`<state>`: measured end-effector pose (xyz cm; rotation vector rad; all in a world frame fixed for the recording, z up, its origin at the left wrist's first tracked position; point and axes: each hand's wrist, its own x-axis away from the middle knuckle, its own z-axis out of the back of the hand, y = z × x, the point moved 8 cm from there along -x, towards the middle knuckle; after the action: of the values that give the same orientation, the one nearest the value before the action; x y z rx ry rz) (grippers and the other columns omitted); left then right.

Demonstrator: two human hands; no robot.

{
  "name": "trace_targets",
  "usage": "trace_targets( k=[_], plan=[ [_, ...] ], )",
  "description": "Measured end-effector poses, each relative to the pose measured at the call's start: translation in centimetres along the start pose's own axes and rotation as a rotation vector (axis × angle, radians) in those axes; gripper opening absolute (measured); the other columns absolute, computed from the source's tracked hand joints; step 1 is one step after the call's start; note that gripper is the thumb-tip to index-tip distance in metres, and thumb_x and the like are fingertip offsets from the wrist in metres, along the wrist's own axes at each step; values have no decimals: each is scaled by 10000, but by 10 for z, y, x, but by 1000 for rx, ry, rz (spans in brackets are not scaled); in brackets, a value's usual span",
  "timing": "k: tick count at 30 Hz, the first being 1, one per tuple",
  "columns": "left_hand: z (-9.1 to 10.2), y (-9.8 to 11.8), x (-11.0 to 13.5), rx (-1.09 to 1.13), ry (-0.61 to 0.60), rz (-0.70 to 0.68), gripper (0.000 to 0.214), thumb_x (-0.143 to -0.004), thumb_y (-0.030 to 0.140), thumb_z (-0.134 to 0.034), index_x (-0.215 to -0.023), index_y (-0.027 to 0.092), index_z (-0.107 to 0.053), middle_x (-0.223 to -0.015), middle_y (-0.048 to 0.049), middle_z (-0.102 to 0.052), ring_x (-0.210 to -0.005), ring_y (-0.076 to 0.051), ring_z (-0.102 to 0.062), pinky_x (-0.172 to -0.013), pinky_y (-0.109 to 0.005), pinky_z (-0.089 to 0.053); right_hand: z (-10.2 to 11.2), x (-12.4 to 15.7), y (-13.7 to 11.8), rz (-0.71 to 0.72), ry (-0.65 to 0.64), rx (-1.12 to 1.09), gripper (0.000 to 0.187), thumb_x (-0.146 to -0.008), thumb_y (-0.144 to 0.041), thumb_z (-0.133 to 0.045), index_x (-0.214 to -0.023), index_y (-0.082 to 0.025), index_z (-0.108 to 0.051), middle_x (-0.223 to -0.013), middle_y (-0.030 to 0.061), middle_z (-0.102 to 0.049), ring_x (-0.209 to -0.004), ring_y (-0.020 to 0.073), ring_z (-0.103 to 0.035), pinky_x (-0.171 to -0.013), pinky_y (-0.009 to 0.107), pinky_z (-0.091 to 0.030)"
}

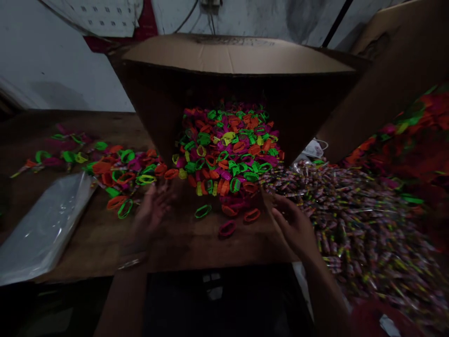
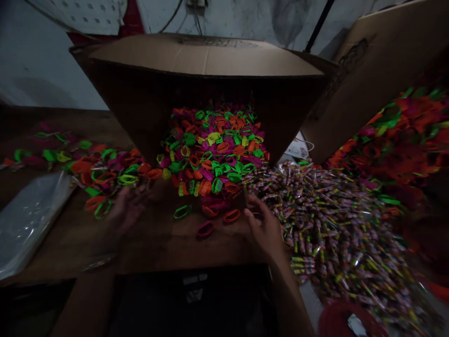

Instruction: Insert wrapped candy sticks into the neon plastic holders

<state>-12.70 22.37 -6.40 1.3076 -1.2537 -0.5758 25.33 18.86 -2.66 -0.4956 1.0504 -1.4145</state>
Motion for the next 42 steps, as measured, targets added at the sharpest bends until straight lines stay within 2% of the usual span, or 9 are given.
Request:
trace_targets(
  k=[4, 8, 11, 15, 23, 30, 35, 39, 42],
  plan=[
    [-42, -28, -19, -245, -54, -17, 59, -736, 180, -668, -716, 146, -624, -724, -40, -667, -648, -154, -611, -497, -200, -404, -5, -35, 19, 31, -107, 526, 306, -833, -210, -460, -1061, -136, -651, -1016, 143, -714, -880, 237, -675, -748, 337, -516],
    [-74, -35, -40, -336, -34, -78, 60, -787, 177, -654, -771, 130, -620, -805, -33, -645, -738, -142, -604, -638, -251, -475, -26, -59, 24, 46, -219, 729, 263, -822, -140, -460, -921, -132, -703, -942, 175, -725, -871, 252, -670, -774, 321, -476],
    [-79, -28, -46, -358, -25, -121, 115, -833, 248, -620, -822, 133, -614, -844, -30, -638, -767, -144, -606, -699, -298, -499, -38, -61, 24, 45, -256, 792, 238, -834, -165, -485, -919, -123, -703, -943, 197, -718, -858, 252, -668, -774, 319, -462],
    [-67, -14, -30, -328, -5, -192, 136, -654, 157, -701, -607, 174, -574, -635, 1, -592, -733, -157, -595, -631, -220, -448, -39, -61, 30, 1, -248, 790, 271, -873, -216, -467, -985, -92, -679, -999, 229, -696, -863, 259, -670, -751, 327, -462],
    [-56, -13, 39, -230, -101, -218, 187, -647, 304, -680, -790, 185, -664, -766, -18, -674, -623, -139, -578, -546, -215, -435, -44, -48, 10, 9, -256, 470, 200, -827, -216, -516, -955, -145, -654, -933, 113, -734, -820, 192, -689, -693, 264, -507],
    [-100, -15, 76, -173, -360, -212, 452, -598, 232, -775, -1037, 216, -665, -926, -31, -703, -796, -169, -628, -683, -217, -475, -75, 13, -55, -47, -351, -565, 210, -731, -302, -672, -925, -222, -679, -978, 40, -741, -907, 187, -686, -804, 324, -558],
    [-103, -18, 80, -179, -389, -187, 218, -660, 296, -717, -846, 183, -714, -797, -25, -692, -693, -151, -597, -571, -198, -432, -84, 27, -50, -212, -329, -754, 320, -664, -303, -755, -974, -249, -694, -964, 34, -746, -909, 198, -684, -773, 348, -576],
    [-109, -19, 87, -140, -416, -242, 161, -682, 293, -699, -800, 186, -716, -880, -35, -693, -825, -174, -616, -715, -217, -469, -90, 35, -44, -303, -362, -847, 308, -661, -305, -762, -959, -252, -709, -965, 23, -749, -819, 176, -699, -733, 324, -584],
    [-109, -31, 88, 38, -392, -131, 200, -722, 360, -671, -810, 181, -691, -965, -52, -686, -874, -186, -625, -750, -239, -489, -85, 37, -46, -297, -380, -794, 293, -660, -320, -759, -938, -235, -718, -937, 30, -756, -783, 188, -704, -714, 335, -588]
  ],
)
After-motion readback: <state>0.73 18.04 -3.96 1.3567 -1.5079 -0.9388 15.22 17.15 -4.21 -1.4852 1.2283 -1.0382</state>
